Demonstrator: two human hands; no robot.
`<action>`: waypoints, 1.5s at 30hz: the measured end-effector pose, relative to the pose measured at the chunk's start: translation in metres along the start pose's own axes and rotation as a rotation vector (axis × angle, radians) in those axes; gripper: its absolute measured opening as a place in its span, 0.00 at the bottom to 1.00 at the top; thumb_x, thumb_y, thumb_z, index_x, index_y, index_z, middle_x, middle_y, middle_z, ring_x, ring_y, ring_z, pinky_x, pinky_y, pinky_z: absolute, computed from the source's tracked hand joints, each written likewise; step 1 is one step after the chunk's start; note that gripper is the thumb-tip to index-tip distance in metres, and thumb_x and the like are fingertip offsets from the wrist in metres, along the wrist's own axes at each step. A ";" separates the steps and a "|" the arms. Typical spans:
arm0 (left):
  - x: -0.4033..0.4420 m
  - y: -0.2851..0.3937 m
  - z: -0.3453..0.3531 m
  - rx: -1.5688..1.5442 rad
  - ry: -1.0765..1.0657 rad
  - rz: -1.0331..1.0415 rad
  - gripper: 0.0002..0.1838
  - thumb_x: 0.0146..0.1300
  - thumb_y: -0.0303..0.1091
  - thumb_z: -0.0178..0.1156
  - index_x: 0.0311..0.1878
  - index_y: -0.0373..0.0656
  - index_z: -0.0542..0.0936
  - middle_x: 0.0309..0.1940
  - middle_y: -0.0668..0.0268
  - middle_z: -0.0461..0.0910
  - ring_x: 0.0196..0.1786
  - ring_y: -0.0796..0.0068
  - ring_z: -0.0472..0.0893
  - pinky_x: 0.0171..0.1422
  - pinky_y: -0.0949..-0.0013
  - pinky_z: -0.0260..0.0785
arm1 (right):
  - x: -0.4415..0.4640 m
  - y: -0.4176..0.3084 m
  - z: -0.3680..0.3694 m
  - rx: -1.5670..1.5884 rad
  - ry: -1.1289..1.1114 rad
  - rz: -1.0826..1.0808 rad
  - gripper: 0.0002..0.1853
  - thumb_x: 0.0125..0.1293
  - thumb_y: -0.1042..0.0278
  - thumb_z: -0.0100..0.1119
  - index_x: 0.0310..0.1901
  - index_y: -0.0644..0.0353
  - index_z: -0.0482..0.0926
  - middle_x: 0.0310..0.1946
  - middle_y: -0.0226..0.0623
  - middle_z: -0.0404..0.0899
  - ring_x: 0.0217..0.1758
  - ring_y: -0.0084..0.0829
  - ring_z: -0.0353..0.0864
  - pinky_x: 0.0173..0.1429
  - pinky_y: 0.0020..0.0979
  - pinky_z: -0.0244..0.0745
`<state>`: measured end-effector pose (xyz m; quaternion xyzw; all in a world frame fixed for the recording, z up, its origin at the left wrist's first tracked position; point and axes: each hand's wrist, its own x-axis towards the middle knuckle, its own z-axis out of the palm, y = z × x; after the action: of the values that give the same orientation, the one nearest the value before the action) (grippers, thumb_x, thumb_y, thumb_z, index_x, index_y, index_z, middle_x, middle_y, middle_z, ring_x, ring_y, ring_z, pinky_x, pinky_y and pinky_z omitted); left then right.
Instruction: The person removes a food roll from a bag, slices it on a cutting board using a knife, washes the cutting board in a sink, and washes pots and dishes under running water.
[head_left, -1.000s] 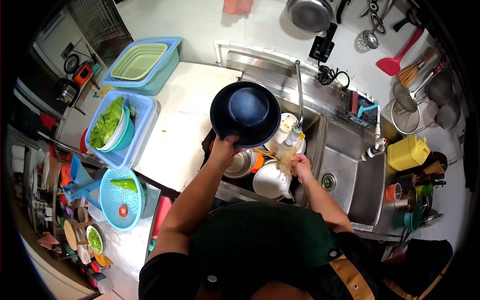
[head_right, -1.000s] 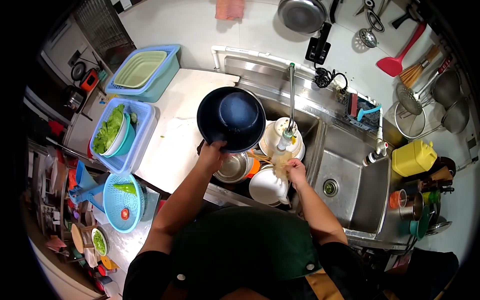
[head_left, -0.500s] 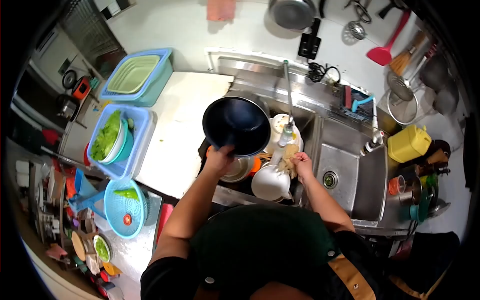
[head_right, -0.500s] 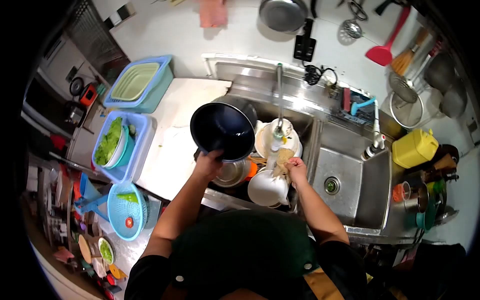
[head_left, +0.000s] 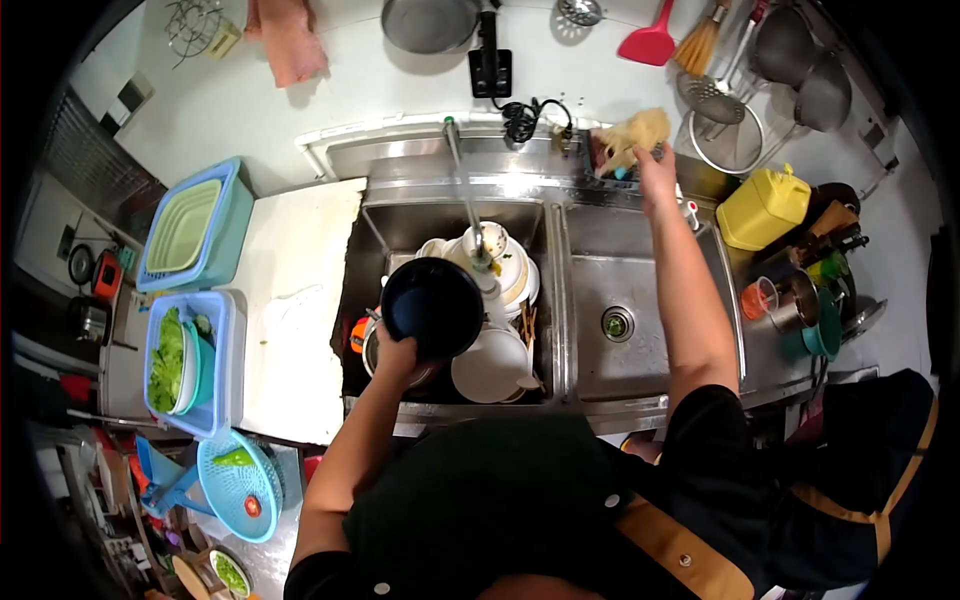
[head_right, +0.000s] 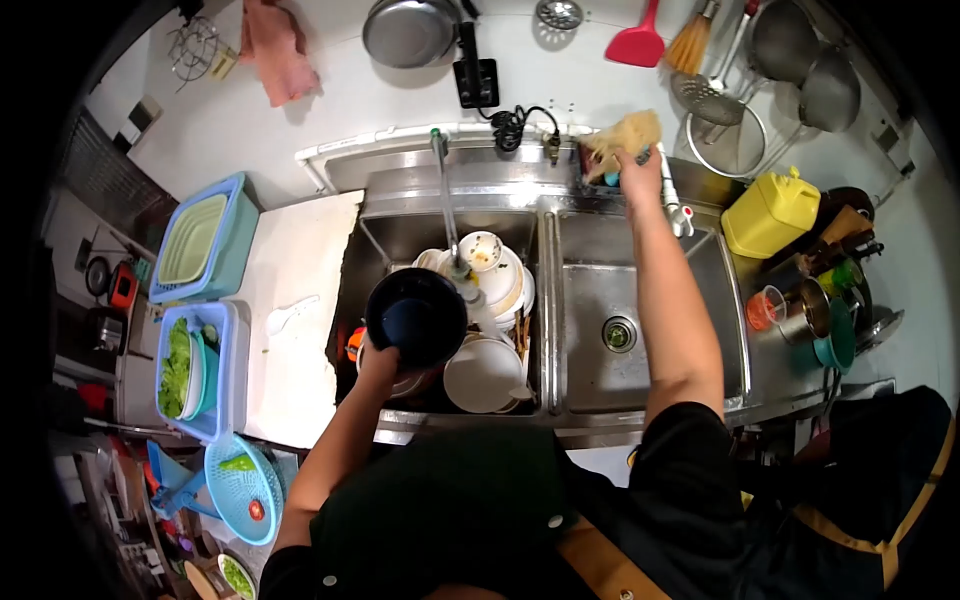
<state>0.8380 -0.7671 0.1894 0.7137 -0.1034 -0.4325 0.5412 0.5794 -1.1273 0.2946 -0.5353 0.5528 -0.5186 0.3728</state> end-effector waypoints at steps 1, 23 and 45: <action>0.004 0.002 0.005 -0.068 -0.020 -0.038 0.40 0.42 0.17 0.45 0.63 0.50 0.50 0.56 0.50 0.60 0.54 0.49 0.69 0.45 0.51 0.74 | 0.002 0.013 0.005 -0.083 -0.029 -0.173 0.31 0.57 0.65 0.57 0.60 0.63 0.58 0.51 0.45 0.69 0.49 0.34 0.70 0.53 0.30 0.65; 0.008 0.009 0.088 0.492 -0.112 -0.210 0.52 0.49 0.29 0.58 0.68 0.54 0.31 0.65 0.37 0.38 0.63 0.36 0.56 0.62 0.51 0.59 | -0.216 0.197 0.136 -0.873 -1.093 -0.281 0.20 0.51 0.69 0.55 0.49 0.53 0.71 0.46 0.42 0.75 0.48 0.44 0.74 0.51 0.40 0.70; 0.062 -0.011 -0.027 0.427 -0.661 0.549 0.24 0.53 0.41 0.59 0.52 0.40 0.71 0.52 0.55 0.70 0.45 0.61 0.77 0.48 0.63 0.70 | -0.214 0.020 0.036 -1.106 -1.455 -0.879 0.10 0.54 0.59 0.57 0.35 0.53 0.79 0.29 0.38 0.80 0.34 0.40 0.78 0.41 0.38 0.69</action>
<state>0.8917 -0.7824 0.1501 0.5797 -0.5410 -0.4463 0.4148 0.6423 -0.9260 0.2381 -0.9747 0.1083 0.1706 0.0951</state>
